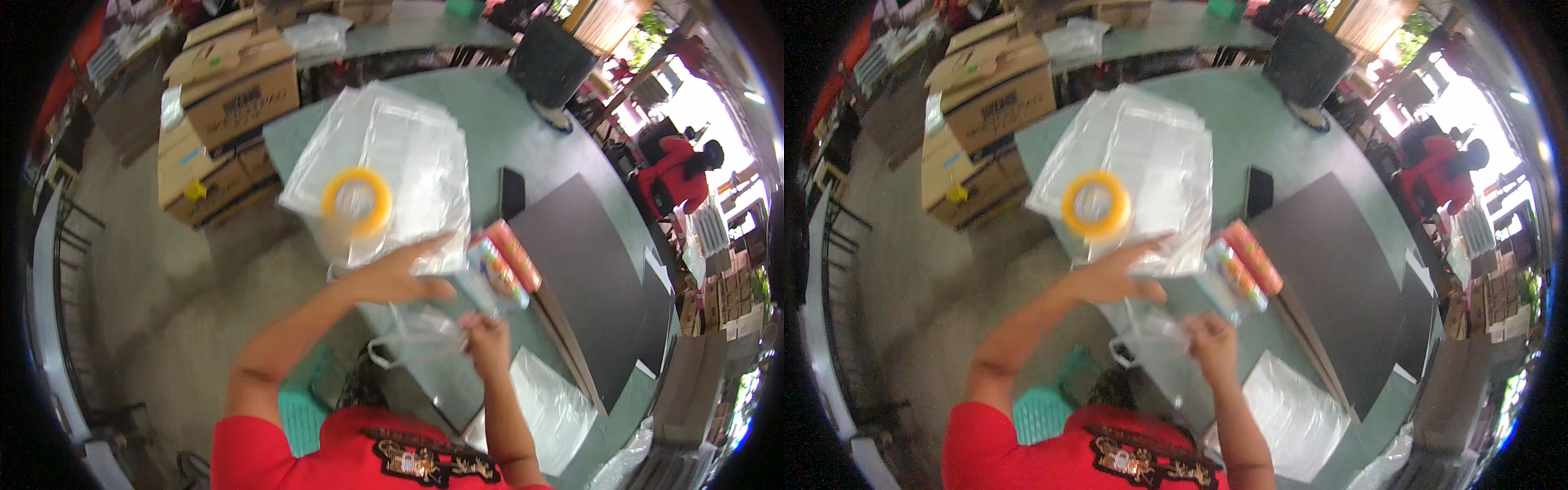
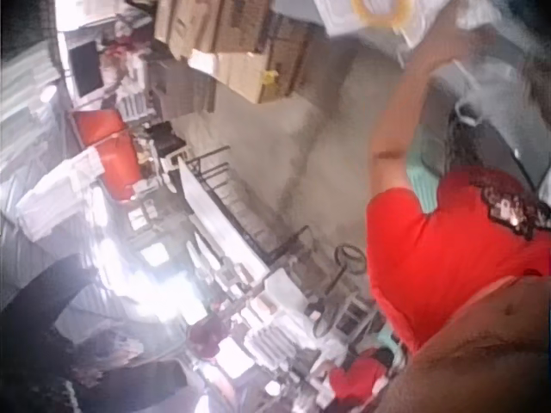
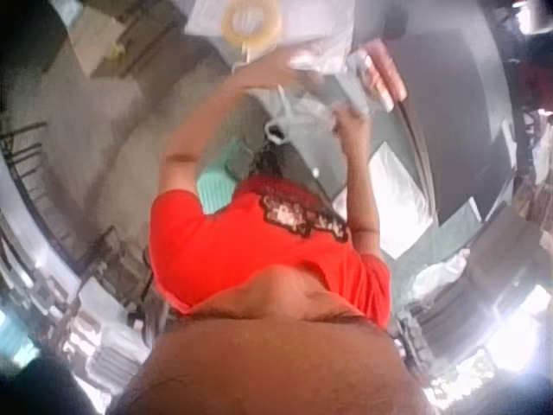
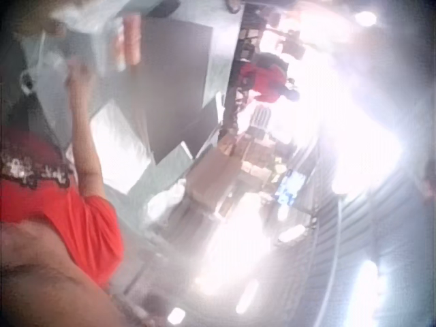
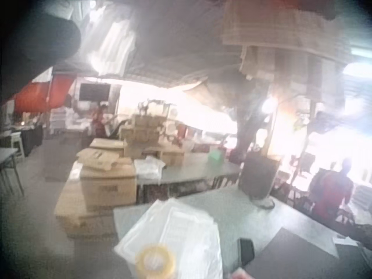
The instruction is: The person wraps individual rectangular boards in clear plastic bags at a workbench. They open each bag, insert a board, and smooth the plastic around it before stacking the wrapped items. The person also handles a roll of tape and a plastic basket during the process.
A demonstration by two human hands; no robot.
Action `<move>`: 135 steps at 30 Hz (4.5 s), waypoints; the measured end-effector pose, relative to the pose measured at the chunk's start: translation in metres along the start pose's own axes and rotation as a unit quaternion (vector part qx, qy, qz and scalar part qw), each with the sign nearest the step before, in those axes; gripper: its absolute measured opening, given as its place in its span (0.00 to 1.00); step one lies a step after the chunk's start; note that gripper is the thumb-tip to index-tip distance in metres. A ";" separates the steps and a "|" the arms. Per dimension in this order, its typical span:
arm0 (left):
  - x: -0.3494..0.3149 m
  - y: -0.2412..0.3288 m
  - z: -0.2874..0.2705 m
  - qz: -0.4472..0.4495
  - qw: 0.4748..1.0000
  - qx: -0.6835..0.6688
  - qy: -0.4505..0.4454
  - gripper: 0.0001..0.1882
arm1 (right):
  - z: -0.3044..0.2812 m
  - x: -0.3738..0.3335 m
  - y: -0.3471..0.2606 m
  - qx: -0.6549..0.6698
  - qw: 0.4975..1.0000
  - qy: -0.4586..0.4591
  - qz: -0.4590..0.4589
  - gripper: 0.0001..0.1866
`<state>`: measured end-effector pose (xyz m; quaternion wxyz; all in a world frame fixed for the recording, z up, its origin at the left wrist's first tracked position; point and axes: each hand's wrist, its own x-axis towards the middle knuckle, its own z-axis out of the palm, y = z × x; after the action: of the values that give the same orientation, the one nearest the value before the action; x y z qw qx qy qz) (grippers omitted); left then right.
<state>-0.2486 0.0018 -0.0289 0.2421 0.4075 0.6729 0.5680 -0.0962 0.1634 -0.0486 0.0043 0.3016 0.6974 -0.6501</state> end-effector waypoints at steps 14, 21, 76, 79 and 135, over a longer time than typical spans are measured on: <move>-0.155 -0.012 0.269 -0.034 0.956 -0.195 0.216 0.17 | -0.045 -0.149 0.106 -0.369 0.884 -0.118 -0.262 0.08; -0.322 -0.139 0.340 -0.364 0.759 -0.064 0.536 0.12 | -0.108 -0.210 0.202 -0.330 0.896 -0.249 -0.159 0.12; -0.284 -0.126 0.780 0.031 0.963 0.196 -0.180 0.11 | -0.463 -0.376 0.733 -0.339 0.908 0.221 0.104 0.23; -0.311 -0.095 0.697 -0.070 0.953 0.238 -0.173 0.09 | -0.448 -0.405 0.688 -0.378 0.902 0.156 0.141 0.23; -0.048 -0.021 0.381 -0.120 0.961 0.248 -0.001 0.07 | -0.345 -0.219 0.272 -0.432 0.808 0.389 -0.099 0.25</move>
<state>0.0727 0.1782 -0.1460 0.2001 0.3719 0.8363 0.3497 0.3318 0.3792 -0.1541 -0.2017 0.4256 0.8757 -0.1069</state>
